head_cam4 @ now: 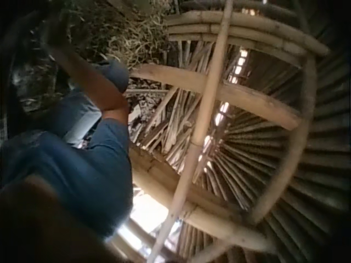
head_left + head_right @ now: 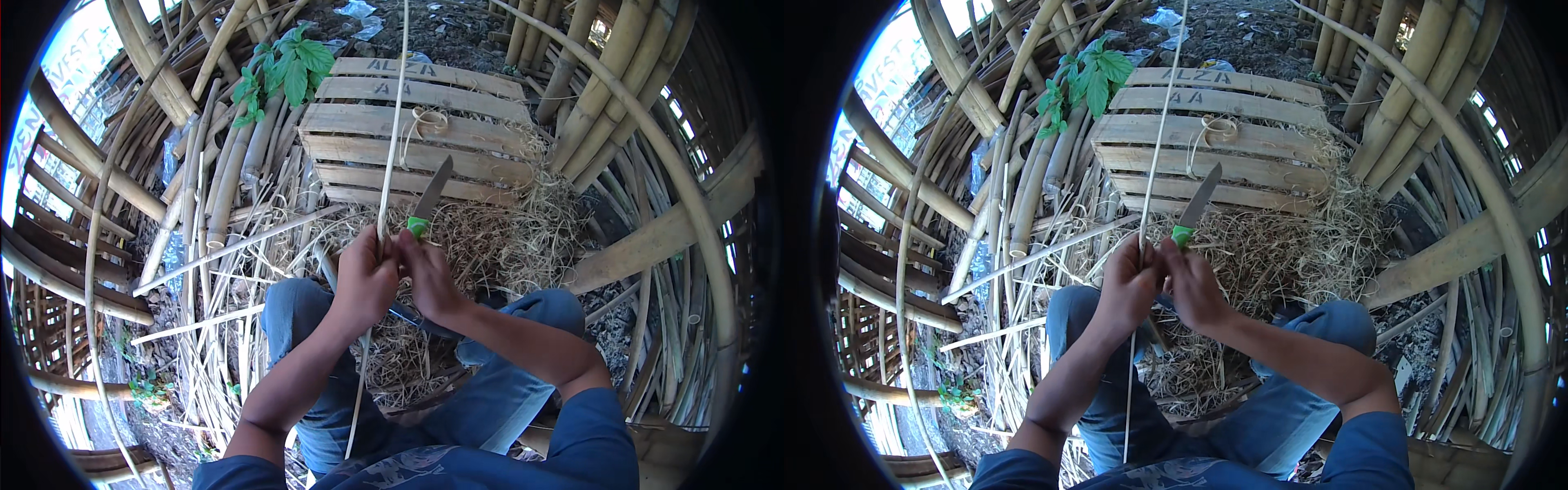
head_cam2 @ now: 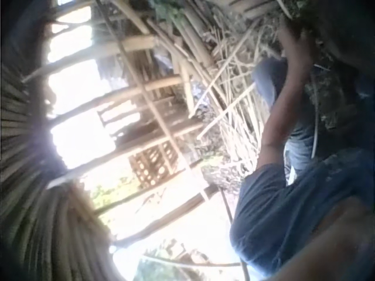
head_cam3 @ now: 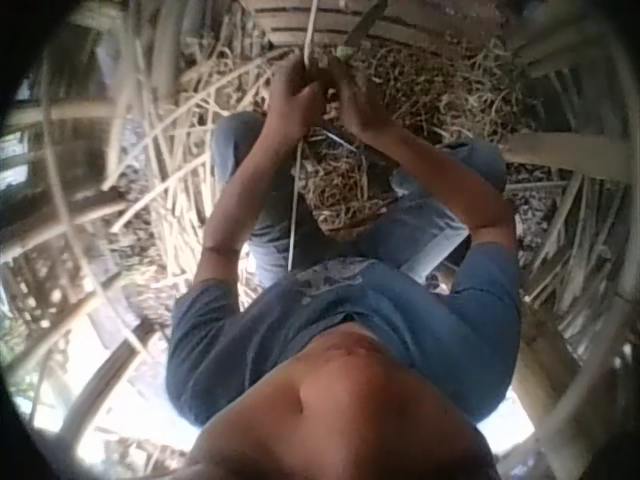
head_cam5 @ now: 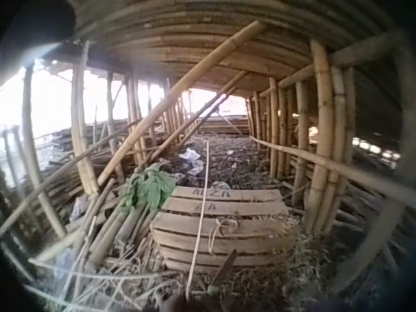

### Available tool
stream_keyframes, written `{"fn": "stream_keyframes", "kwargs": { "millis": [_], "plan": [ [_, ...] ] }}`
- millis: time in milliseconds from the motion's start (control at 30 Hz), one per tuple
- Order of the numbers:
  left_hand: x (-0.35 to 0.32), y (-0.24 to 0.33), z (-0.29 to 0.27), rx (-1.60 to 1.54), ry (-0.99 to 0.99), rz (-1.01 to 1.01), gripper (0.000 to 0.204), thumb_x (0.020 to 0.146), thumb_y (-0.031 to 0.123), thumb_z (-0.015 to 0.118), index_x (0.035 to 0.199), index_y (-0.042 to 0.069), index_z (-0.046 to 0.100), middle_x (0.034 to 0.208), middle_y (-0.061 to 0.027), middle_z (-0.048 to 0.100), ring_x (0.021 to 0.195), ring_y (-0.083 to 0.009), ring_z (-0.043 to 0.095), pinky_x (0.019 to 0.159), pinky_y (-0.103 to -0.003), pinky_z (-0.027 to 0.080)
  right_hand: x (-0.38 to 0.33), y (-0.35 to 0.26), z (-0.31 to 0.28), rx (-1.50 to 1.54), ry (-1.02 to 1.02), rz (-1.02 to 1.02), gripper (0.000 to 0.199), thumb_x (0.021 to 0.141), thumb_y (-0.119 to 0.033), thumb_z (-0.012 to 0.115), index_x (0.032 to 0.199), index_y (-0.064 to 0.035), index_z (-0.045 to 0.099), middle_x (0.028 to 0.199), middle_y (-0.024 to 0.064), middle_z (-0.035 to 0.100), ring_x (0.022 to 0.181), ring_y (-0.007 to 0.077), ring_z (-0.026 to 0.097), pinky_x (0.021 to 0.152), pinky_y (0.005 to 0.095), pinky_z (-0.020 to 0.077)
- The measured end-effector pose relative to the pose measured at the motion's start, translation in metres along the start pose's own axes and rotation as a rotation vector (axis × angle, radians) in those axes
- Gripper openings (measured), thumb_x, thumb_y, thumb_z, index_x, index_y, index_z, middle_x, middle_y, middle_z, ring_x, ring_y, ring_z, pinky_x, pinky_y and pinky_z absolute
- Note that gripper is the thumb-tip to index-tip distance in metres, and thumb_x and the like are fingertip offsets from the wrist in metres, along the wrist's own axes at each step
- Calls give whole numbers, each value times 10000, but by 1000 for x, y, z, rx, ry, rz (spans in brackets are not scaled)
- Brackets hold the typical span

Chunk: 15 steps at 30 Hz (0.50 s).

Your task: Shaving and smoothing a thin strip of bamboo using a small knife while sitting in a bamboo structure.

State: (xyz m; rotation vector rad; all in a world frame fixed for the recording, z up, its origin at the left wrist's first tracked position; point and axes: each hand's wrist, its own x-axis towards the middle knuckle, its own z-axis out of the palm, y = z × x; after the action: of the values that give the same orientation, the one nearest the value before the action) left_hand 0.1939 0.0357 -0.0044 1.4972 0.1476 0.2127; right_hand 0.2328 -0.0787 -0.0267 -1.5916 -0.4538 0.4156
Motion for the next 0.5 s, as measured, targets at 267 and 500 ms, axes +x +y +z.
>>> {"fn": "stream_keyframes", "kwargs": {
  "millis": [267, 500],
  "plan": [
    [5, 2, -11, 234, 129, -7, 140, 852, 47, 562, 751, -9, 483, 617, -34, 452, 606, -83, 390, 548, -281, 368, 83, 2, -106, 48, 538, 419, 354, 966, -317, 360, 944, 11, 490, 674, 64, 503, 663, 182, 605, 482, 299, 508],
    [6, 13, -11, 196, 47, -168, 180, 864, 49, 582, 736, 33, 457, 729, 11, 492, 689, -56, 416, 632, -237, 382, 136, -101, -201, -1425, 398, 245, 267, 816, -259, 589, 971, -50, 650, 1001, 173, 648, 956, 339, 616, 806, 450, 478]
  ]
}}
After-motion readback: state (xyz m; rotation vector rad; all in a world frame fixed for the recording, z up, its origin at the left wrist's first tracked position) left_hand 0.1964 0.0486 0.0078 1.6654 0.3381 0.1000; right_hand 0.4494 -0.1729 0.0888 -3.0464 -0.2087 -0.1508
